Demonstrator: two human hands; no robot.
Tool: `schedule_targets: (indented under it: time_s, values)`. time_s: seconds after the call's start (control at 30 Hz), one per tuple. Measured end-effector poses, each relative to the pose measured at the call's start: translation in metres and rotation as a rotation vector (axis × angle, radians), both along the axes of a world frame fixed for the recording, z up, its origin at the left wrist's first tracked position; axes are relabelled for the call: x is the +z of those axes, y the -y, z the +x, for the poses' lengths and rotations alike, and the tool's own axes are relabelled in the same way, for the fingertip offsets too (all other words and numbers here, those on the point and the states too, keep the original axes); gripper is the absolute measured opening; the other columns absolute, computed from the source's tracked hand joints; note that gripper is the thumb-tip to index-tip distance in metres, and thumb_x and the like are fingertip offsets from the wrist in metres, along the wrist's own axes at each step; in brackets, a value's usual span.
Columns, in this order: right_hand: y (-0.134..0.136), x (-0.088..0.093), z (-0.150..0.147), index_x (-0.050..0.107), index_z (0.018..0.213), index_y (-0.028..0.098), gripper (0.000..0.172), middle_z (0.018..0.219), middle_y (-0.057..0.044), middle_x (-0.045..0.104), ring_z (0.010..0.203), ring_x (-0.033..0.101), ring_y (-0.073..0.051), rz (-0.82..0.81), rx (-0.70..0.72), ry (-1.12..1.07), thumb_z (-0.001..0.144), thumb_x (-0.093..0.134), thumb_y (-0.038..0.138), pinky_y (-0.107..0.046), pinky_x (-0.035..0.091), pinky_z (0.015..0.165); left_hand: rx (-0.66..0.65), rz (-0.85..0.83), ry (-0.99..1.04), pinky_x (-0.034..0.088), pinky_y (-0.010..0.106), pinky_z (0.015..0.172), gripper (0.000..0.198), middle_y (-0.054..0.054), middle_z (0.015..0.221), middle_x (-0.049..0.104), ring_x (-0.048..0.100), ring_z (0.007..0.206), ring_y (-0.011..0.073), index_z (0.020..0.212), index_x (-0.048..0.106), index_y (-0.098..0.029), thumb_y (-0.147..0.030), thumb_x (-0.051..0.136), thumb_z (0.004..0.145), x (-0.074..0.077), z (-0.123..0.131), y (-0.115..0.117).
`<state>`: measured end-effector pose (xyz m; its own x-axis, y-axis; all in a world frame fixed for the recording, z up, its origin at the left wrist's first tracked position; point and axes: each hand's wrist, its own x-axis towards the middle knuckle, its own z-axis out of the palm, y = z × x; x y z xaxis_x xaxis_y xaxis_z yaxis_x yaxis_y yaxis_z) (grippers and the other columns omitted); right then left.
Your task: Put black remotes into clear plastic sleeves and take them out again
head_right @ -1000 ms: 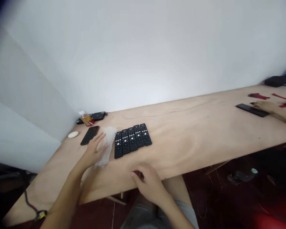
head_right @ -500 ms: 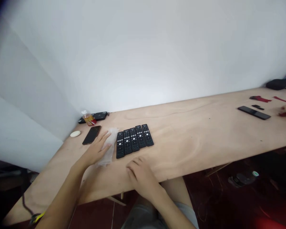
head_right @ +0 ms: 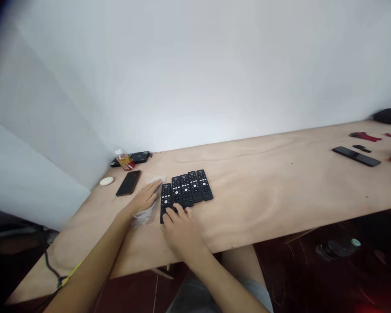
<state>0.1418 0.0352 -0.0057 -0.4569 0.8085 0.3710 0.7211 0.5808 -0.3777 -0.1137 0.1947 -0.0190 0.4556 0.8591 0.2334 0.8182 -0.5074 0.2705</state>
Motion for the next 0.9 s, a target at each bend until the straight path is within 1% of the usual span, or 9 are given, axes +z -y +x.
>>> schedule_targets:
  time_s: [0.17, 0.27, 0.33, 0.4, 0.47, 0.53, 0.63, 0.77, 0.9]
  values:
    - [0.031, 0.006, 0.033, 0.064, 0.110, 0.021, 0.019, 0.124, -0.012, 0.073, 0.118, 0.060, -0.035, -0.071, 0.022, -0.068, 0.101, 0.076, 0.033, -0.052, 0.050, 0.102, 0.014, 0.134, 0.069, 0.033, 0.059, 0.131, 0.052, 0.018, 0.168, 0.047, 0.042, 0.158, 0.0348, 0.158, 0.051, -0.019, -0.041, 0.045, 0.111, 0.046, 0.012, 0.035]
    - [0.042, 0.006, 0.070, 0.063, 0.108, 0.023, 0.016, 0.123, -0.008, 0.070, 0.117, 0.061, -0.029, -0.175, 0.101, -0.178, 0.099, 0.074, 0.017, -0.044, 0.052, 0.103, -0.109, 0.263, 0.125, 0.045, 0.052, 0.120, 0.031, 0.013, 0.146, 0.064, 0.059, 0.137, 0.0301, 0.138, 0.064, -0.025, -0.031, 0.056, 0.109, 0.076, 0.032, 0.085]
    - [0.043, 0.009, 0.099, 0.064, 0.113, 0.025, 0.019, 0.131, -0.007, 0.068, 0.125, 0.059, -0.028, -0.233, 0.130, -0.226, 0.099, 0.072, 0.013, -0.042, 0.051, 0.108, -0.207, 0.248, 0.161, 0.051, 0.047, 0.111, 0.019, 0.010, 0.131, 0.069, 0.064, 0.123, 0.0273, 0.124, 0.068, -0.025, -0.026, 0.062, 0.107, 0.083, 0.050, 0.122]
    - [0.041, 0.012, 0.125, 0.067, 0.113, 0.027, 0.018, 0.138, -0.007, 0.065, 0.133, 0.056, -0.029, -0.263, 0.119, -0.225, 0.101, 0.070, 0.013, -0.045, 0.049, 0.112, -0.244, 0.173, 0.193, 0.054, 0.045, 0.106, 0.020, 0.009, 0.127, 0.071, 0.065, 0.119, 0.0272, 0.124, 0.068, -0.026, -0.026, 0.068, 0.104, 0.077, 0.068, 0.154]
    - [0.037, 0.015, 0.144, 0.069, 0.112, 0.028, 0.015, 0.141, -0.008, 0.064, 0.136, 0.055, -0.031, -0.280, 0.115, -0.228, 0.103, 0.068, 0.016, -0.049, 0.047, 0.115, -0.204, 0.067, 0.211, 0.055, 0.046, 0.106, 0.035, 0.010, 0.134, 0.069, 0.063, 0.125, 0.0300, 0.133, 0.068, -0.027, -0.032, 0.076, 0.099, 0.060, 0.082, 0.176]
    - [0.033, 0.015, 0.156, 0.071, 0.115, 0.029, 0.013, 0.139, -0.007, 0.067, 0.135, 0.058, -0.030, -0.300, 0.135, -0.276, 0.106, 0.065, 0.021, -0.049, 0.047, 0.116, -0.158, -0.023, 0.254, 0.057, 0.047, 0.105, 0.041, 0.010, 0.135, 0.070, 0.065, 0.125, 0.0307, 0.138, 0.068, -0.030, -0.034, 0.078, 0.098, 0.040, 0.093, 0.187]
    - [0.026, 0.012, 0.160, 0.073, 0.121, 0.029, 0.016, 0.132, -0.007, 0.075, 0.126, 0.066, -0.029, -0.348, 0.104, -0.419, 0.110, 0.060, 0.030, -0.045, 0.053, 0.112, -0.061, -0.165, 0.385, 0.058, 0.045, 0.102, 0.028, 0.008, 0.128, 0.075, 0.069, 0.118, 0.0285, 0.130, 0.074, -0.030, -0.035, 0.071, 0.103, 0.025, 0.104, 0.188]
    - [0.015, 0.004, 0.155, 0.078, 0.121, 0.027, 0.024, 0.125, -0.008, 0.081, 0.118, 0.074, -0.029, -0.383, 0.027, -0.543, 0.112, 0.058, 0.036, -0.043, 0.057, 0.107, 0.066, -0.382, 0.530, 0.061, 0.041, 0.092, 0.022, 0.006, 0.106, 0.082, 0.075, 0.100, 0.0272, 0.106, 0.081, -0.023, -0.042, 0.073, 0.099, 0.033, 0.114, 0.177]
    - [0.007, 0.001, 0.155, 0.079, 0.117, 0.025, 0.024, 0.122, -0.008, 0.081, 0.113, 0.074, -0.028, -0.369, 0.098, -0.567, 0.112, 0.059, 0.036, -0.042, 0.059, 0.103, 0.049, -0.496, 0.557, 0.061, 0.038, 0.087, 0.027, 0.005, 0.097, 0.083, 0.077, 0.092, 0.0264, 0.101, 0.082, -0.021, -0.046, 0.074, 0.096, 0.045, 0.114, 0.170]
